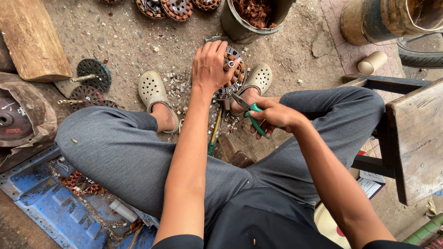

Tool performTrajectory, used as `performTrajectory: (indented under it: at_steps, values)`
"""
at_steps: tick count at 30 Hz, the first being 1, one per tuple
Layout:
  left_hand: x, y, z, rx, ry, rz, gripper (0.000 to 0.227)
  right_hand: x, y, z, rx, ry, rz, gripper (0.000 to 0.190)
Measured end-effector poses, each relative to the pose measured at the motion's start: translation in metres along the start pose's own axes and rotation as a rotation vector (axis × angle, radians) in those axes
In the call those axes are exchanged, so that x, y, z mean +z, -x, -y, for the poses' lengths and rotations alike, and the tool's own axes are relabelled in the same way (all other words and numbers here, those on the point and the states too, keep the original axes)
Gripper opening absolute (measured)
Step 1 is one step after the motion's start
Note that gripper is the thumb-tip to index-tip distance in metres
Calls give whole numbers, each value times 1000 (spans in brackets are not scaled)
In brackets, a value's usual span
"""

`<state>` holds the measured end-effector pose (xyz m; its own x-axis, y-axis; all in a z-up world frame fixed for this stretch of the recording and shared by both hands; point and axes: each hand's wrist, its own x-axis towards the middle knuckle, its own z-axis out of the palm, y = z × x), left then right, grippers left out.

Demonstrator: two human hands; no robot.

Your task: The person sits cross-legged and uses pliers to pull copper wire out of the slots of a motor stator. They repeatedly grip and pull the wire, depositing the removed copper into a nearby bucket.

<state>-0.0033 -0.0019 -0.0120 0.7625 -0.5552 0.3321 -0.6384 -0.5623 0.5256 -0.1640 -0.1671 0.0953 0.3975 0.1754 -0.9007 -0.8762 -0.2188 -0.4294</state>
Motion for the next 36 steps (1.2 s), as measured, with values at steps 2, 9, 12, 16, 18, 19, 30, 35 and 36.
performTrajectory:
  at_steps: [2,9,12,16,18,19,30,35,36]
  values:
    - [2,0,1,-5,5,13,63,-8,-1,4,22,-19,-4,29]
    - [5,-2,4,16,-15,-10,63,-25,3,21,95,93,40,34]
    - [6,-1,3,3,0,0,64,-28,3,25,112,109,92,34]
    - [5,0,1,-17,11,10,64,-31,1,28,102,111,100,34]
    - [4,0,1,-12,6,-5,63,-34,-1,29,111,124,102,34]
    - [3,0,0,-11,10,-2,63,-35,-2,30,131,125,98,33]
    - [-2,-1,-2,-12,7,2,61,-44,-15,58,188,394,50,31]
    - [-1,-3,-1,-6,9,2,62,-27,-5,61,156,658,-93,38]
    - [-1,-1,-1,-2,9,1,62,-21,-1,56,141,687,-127,38]
